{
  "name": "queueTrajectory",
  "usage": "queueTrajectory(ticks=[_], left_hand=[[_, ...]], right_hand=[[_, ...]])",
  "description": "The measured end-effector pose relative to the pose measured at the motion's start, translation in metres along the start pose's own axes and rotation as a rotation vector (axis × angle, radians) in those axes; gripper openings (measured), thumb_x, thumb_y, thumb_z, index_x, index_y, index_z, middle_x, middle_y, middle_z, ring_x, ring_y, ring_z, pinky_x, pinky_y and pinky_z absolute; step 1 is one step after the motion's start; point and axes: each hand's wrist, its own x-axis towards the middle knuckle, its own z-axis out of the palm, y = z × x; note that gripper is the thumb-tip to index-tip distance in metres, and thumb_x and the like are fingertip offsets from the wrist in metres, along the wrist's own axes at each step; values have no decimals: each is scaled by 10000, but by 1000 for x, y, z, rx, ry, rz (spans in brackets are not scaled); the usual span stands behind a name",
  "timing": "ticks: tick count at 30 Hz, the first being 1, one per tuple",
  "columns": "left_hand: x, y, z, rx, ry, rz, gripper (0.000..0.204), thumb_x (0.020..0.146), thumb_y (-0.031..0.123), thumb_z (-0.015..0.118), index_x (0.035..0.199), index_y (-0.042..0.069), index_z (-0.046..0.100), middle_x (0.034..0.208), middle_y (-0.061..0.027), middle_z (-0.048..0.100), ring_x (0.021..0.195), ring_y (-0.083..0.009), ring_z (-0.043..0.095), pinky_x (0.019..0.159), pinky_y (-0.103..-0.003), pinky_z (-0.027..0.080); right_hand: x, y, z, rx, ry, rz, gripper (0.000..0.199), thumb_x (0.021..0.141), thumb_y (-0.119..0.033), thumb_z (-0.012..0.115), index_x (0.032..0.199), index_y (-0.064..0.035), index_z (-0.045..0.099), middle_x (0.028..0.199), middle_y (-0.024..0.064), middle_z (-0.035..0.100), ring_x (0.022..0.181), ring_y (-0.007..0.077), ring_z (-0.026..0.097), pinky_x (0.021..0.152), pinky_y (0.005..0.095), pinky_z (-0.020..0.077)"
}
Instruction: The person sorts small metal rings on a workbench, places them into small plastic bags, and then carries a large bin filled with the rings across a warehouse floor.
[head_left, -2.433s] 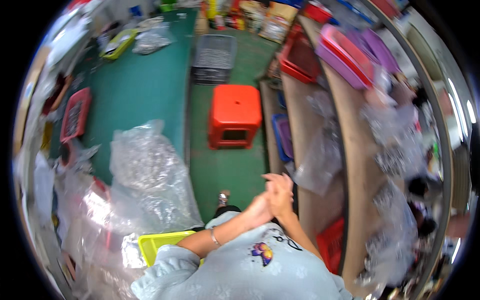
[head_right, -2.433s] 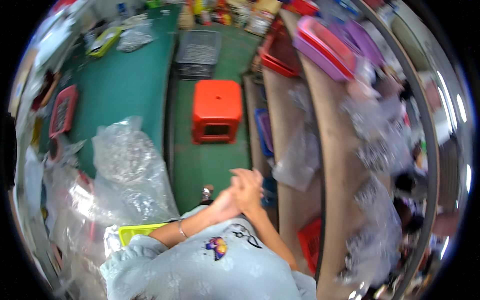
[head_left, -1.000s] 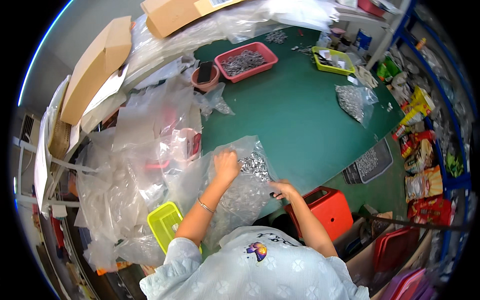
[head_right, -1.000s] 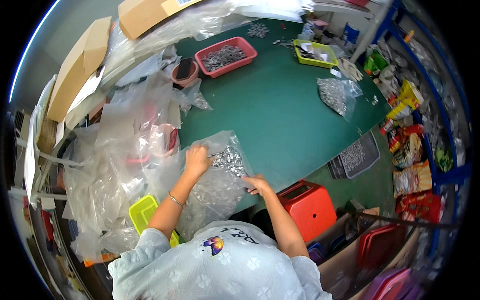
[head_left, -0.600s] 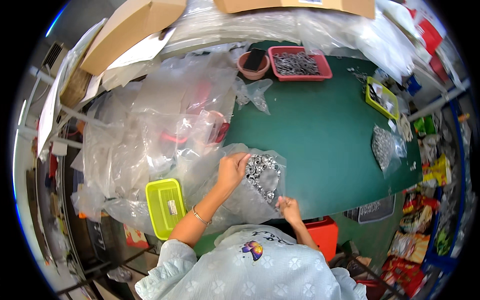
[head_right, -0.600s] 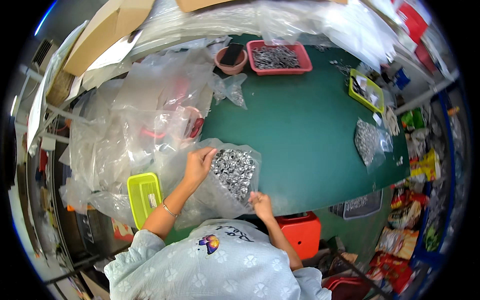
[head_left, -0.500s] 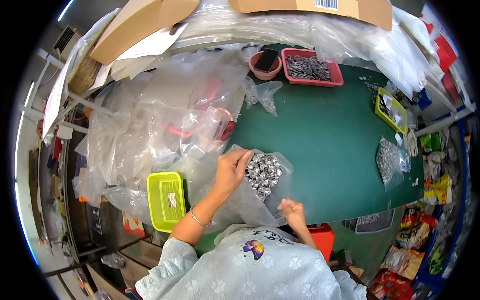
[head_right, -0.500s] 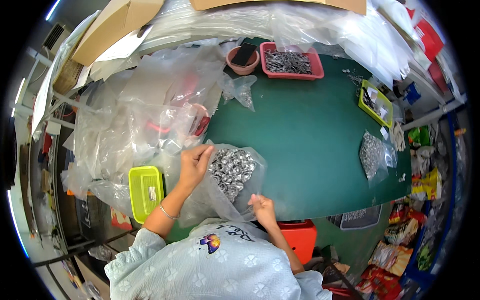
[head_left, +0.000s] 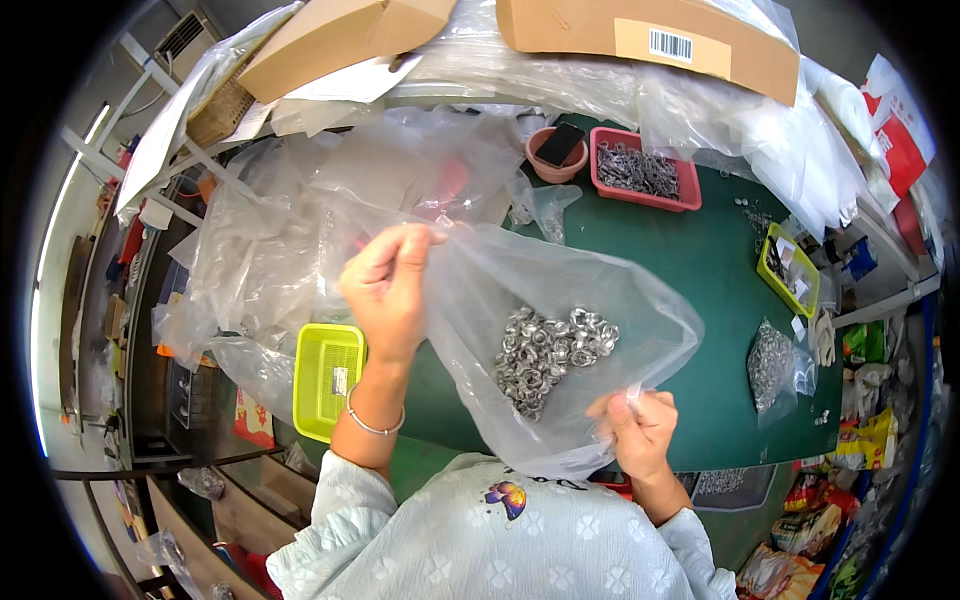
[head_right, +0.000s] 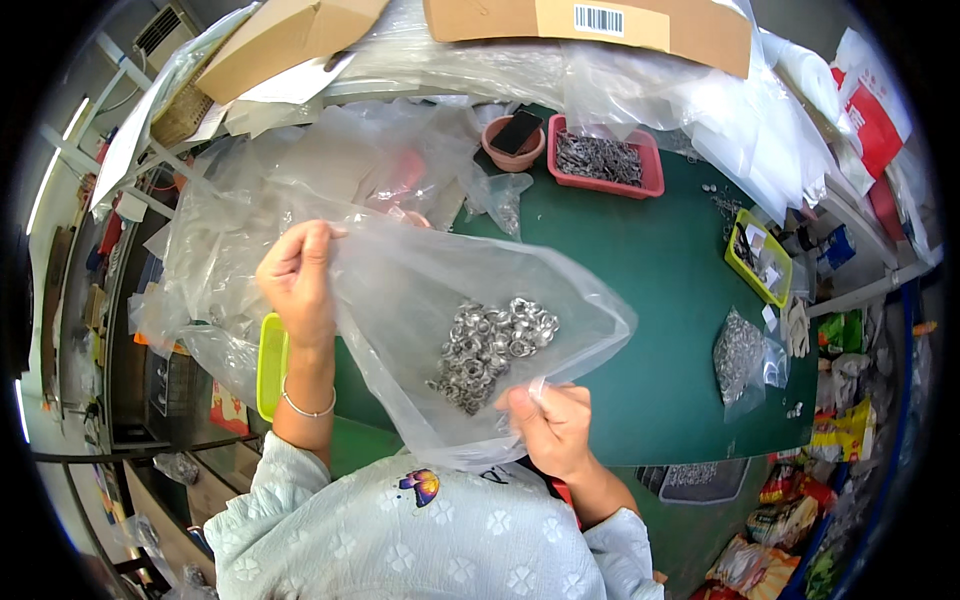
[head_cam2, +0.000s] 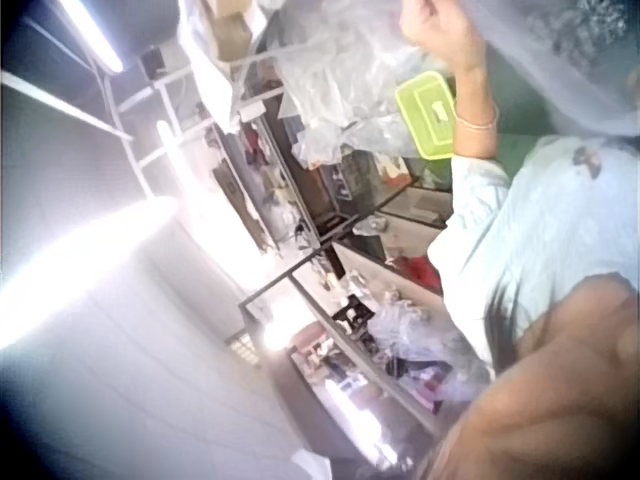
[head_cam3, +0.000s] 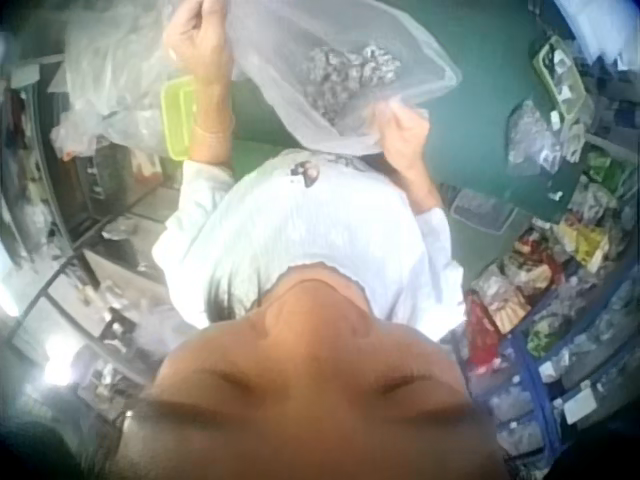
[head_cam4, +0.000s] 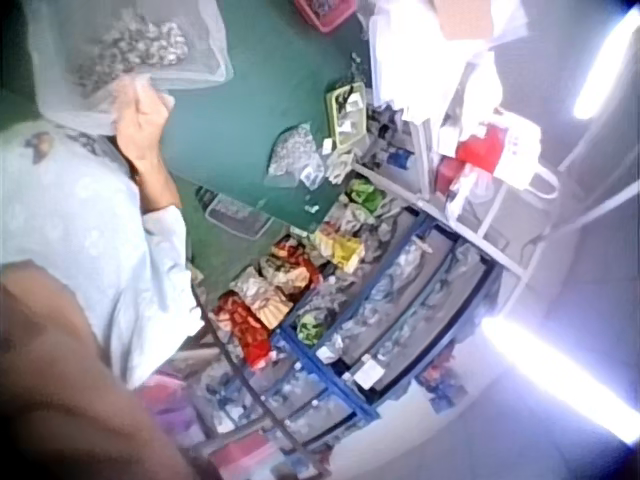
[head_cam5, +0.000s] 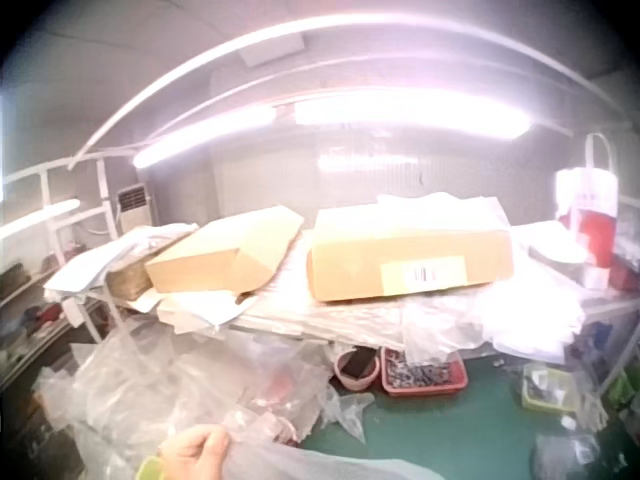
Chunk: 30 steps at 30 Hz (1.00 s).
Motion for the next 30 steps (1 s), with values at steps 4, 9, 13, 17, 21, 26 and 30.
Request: queueTrajectory(ticks=[4, 9, 13, 17, 21, 26, 30], left_hand=[[-4, 5, 11, 18, -46, -41, 161, 865, 92, 570, 801, -40, 636, 649, 53, 485, 582, -13, 364, 508, -175, 260], [-42, 0, 25, -110, -114, -241, 142, 859, 82, 567, 819, -25, 651, 684, 11, 590, 592, -33, 453, 523, -185, 357], [-78, -23, 51, -223, -324, -439, 150, 869, 94, 563, 825, -14, 657, 761, -9, 626, 663, -43, 506, 593, -196, 408], [-96, -33, 67, -424, -339, -569, 157, 876, 99, 563, 877, -35, 645, 800, -28, 641, 703, -52, 545, 629, -203, 443], [-109, -28, 77, -425, -265, -643, 157, 873, 97, 566, 879, -38, 644, 790, -29, 641, 716, -54, 550, 649, -206, 451], [-145, -28, 121, -515, -348, -644, 143, 874, 112, 571, 861, -11, 643, 764, 4, 629, 676, -36, 520, 599, -209, 433], [-153, -27, 134, -293, -872, -540, 175, 858, 98, 555, 1009, 11, 564, 601, -13, 472, 581, -134, 477, 559, -299, 409]], right_hand=[[14, -15, -2, -63, -4, -121, 184, 816, -9, 555, 648, 49, 601, 434, 38, 474, 357, 120, 464, 376, 255, 354], [23, 4, -17, -242, -43, -229, 198, 796, -35, 576, 603, 6, 597, 428, 32, 459, 357, 143, 463, 377, 272, 338], [31, 43, -13, -94, -134, -6, 332, 870, -214, 540, 648, 23, 610, 555, 42, 514, 520, 115, 488, 473, 266, 348], [15, 83, -9, 211, -114, 21, 301, 855, -261, 576, 878, 38, 605, 906, 108, 574, 839, 171, 549, 727, 290, 425], [-24, 108, 8, 138, 194, 130, 403, 871, -304, 531, 1099, 28, 523, 1098, 118, 533, 951, 189, 536, 849, 319, 428], [-60, 113, 22, -28, 105, 185, 377, 864, -280, 525, 1083, 26, 526, 1077, 117, 539, 934, 187, 540, 832, 317, 432], [-61, 116, 18, -49, 61, 207, 356, 857, -261, 520, 1070, 25, 528, 1060, 116, 543, 920, 186, 542, 818, 315, 436]])
